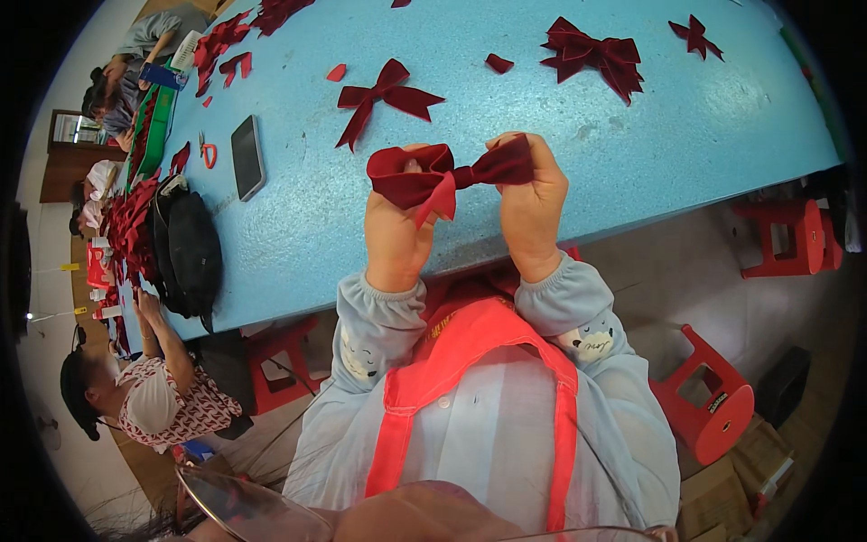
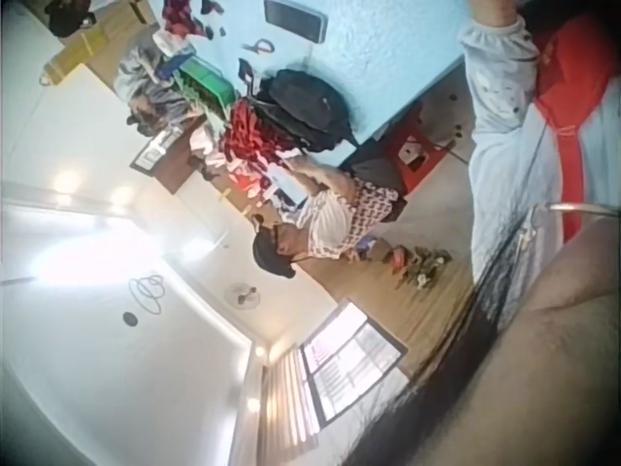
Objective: The person folds, shapes, and ties fabric ribbons by hand to assemble decorative bows at a table.
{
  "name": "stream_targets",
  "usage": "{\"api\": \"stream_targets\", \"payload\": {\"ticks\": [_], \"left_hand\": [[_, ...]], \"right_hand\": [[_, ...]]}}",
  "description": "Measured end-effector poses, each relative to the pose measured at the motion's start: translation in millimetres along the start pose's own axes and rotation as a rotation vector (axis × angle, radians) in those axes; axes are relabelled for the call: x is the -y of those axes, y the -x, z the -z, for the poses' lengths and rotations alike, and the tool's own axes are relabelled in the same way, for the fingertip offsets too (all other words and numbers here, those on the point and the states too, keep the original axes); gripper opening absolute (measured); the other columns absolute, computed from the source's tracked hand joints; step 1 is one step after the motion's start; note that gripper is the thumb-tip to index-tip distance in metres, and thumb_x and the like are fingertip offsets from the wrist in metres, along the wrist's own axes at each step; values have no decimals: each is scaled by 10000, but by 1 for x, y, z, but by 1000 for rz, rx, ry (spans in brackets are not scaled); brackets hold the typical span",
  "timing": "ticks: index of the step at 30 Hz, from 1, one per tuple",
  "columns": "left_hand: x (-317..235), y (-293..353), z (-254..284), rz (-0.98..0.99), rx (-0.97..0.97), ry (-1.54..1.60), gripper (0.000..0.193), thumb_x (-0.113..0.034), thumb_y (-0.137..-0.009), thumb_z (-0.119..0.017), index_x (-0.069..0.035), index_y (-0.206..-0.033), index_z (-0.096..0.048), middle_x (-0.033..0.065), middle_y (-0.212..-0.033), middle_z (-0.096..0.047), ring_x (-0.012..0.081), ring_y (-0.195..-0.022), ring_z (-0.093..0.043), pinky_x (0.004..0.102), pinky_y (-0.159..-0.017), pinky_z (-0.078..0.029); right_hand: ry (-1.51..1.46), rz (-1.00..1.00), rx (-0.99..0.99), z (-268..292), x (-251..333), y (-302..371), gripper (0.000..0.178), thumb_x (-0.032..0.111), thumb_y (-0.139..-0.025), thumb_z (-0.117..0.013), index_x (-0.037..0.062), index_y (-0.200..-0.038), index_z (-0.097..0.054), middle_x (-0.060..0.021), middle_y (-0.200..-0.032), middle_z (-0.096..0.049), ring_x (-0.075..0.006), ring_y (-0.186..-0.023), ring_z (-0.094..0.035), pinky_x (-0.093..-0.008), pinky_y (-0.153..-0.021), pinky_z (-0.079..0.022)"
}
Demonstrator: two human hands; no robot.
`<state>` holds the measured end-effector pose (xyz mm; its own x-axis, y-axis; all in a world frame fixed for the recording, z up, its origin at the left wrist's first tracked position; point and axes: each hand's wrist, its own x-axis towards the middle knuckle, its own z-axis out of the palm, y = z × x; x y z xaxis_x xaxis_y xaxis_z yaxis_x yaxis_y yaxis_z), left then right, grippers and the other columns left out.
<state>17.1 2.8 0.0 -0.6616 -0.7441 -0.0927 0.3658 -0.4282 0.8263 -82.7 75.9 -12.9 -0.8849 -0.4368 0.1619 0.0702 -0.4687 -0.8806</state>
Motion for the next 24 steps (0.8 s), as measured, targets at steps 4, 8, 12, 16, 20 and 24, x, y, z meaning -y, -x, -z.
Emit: {"api": "stream_targets", "payload": {"ticks": [4, 8, 12, 16, 20, 24], "left_hand": [[3, -2, 6, -4, 3, -47, 229, -182, -945, -505, 21, -1041, -554, 64, -843, -602, 117, -670, -557, 250, -543, -430], [5, -3, 10, 34, 3, -9, 189, -161, -917, -556, -14, -1033, -541, 50, -845, -587, 130, -666, -558, 255, -548, -441], [4, -3, 13, 69, -12, 105, 221, -177, -907, -571, -38, -1068, -512, 60, -876, -577, 163, -716, -572, 278, -555, -450], [1, -6, 15, 76, -4, 163, 250, -187, -904, -575, -41, -1094, -508, 66, -891, -577, 171, -743, -576, 290, -574, -459], [1, -4, 18, 73, 58, 201, 213, -128, -918, -549, -10, -1095, -528, 37, -939, -571, 115, -822, -539, 256, -665, -457], [-5, 3, 18, 66, 45, 53, 474, -21, -845, -553, -35, -1291, -393, 114, -1100, -545, 216, -988, -559, 302, -722, -478]], "right_hand": [[-96, -99, 133, 11, -7, -3, 97, 59, -916, -492, 13, -926, -577, 4, -780, -558, -20, -608, -430, -173, -519, -340], [-85, -46, 245, 12, -6, -1, 116, 33, -913, -468, 10, -936, -579, 7, -778, -557, -35, -631, -467, -174, -548, -368], [-55, 72, 350, 13, -7, -2, 189, -67, -854, -436, 2, -957, -579, -44, -846, -571, -91, -734, -529, -214, -668, -428], [88, 330, 599, 24, -8, -10, 302, -158, -778, -434, 3, -992, -573, -105, -962, -581, -149, -859, -559, -263, -780, -442], [55, 292, 595, 22, -6, -8, 315, -171, -769, -446, 10, -993, -572, -116, -986, -593, -163, -868, -570, -264, -768, -453], [-48, 132, 452, 18, -3, -5, 244, -120, -828, -457, 13, -992, -579, -102, -951, -616, -140, -811, -579, -250, -689, -467]]}}
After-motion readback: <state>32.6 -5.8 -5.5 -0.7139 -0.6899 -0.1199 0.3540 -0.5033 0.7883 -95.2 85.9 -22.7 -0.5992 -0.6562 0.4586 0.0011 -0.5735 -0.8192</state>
